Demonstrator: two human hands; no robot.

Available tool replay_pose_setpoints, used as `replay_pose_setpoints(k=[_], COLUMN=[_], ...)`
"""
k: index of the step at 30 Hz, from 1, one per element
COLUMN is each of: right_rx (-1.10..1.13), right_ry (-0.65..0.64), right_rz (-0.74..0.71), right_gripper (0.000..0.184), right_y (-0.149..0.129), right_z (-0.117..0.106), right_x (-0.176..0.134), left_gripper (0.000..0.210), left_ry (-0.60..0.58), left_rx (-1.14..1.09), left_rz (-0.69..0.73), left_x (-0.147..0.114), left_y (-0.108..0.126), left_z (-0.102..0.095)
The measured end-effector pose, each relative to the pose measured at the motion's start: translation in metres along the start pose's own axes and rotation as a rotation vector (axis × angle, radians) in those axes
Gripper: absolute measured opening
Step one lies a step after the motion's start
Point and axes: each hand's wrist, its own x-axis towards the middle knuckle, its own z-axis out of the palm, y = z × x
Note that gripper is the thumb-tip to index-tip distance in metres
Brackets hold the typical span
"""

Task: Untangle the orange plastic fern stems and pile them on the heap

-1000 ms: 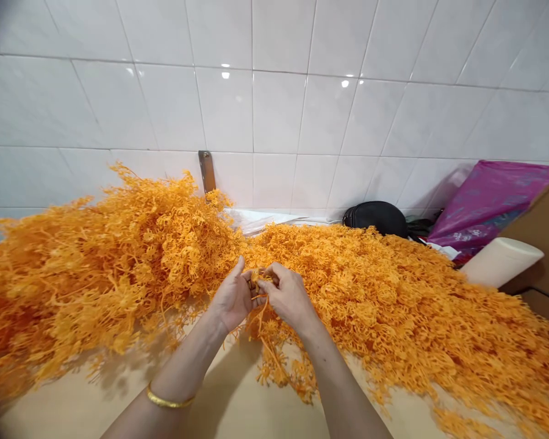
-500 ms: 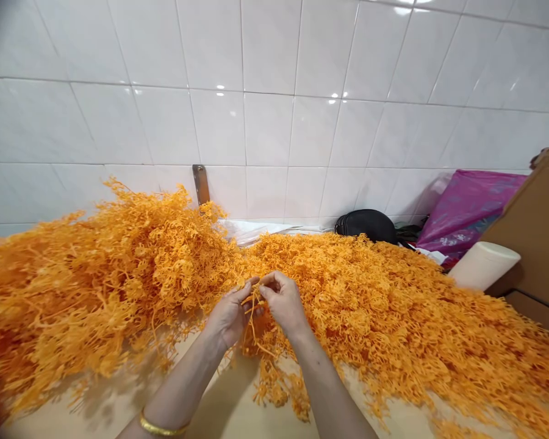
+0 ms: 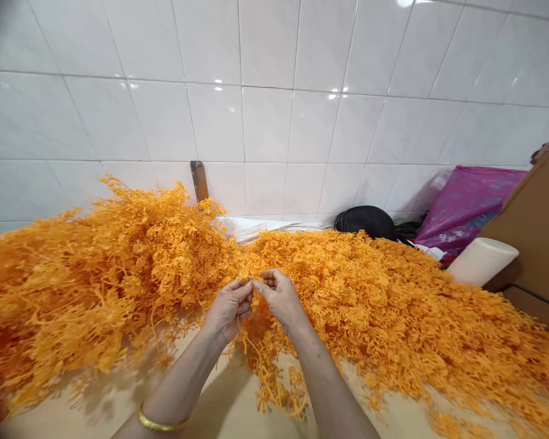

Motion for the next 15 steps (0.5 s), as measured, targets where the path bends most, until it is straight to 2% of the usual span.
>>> replay_pose_setpoints(k=[4,9,12,15], right_rx=[-0.05,0.037,0.164,0.352], right_ry=[-0.04,0.134,0.25,0.302], right_rz=[-0.039,-0.086,-0.036,0.051], right_gripper=[0.023,0.026,0.025,0.024], right_y=[0.004,0.01,0.011,0.012], right_z=[0.007,0.017,0.021,0.027], right_x=[-0.001,-0.002,-0.002,-0.002], left_gripper=[0.026,0.027,0.017,0.012], left_ry=[-0.033,-0.066,-0.143,-0.205], left_rx=[-0.072,-0.168,-0.293,-0.403], left_rz=[0.039,-0.026,-0.082,-0.163], left_x=[-0.001,-0.003,-0.004,-0.003], left_y=[0.001,0.002,0.0,-0.002], left_z=[0.001,0.004,0.006,0.007])
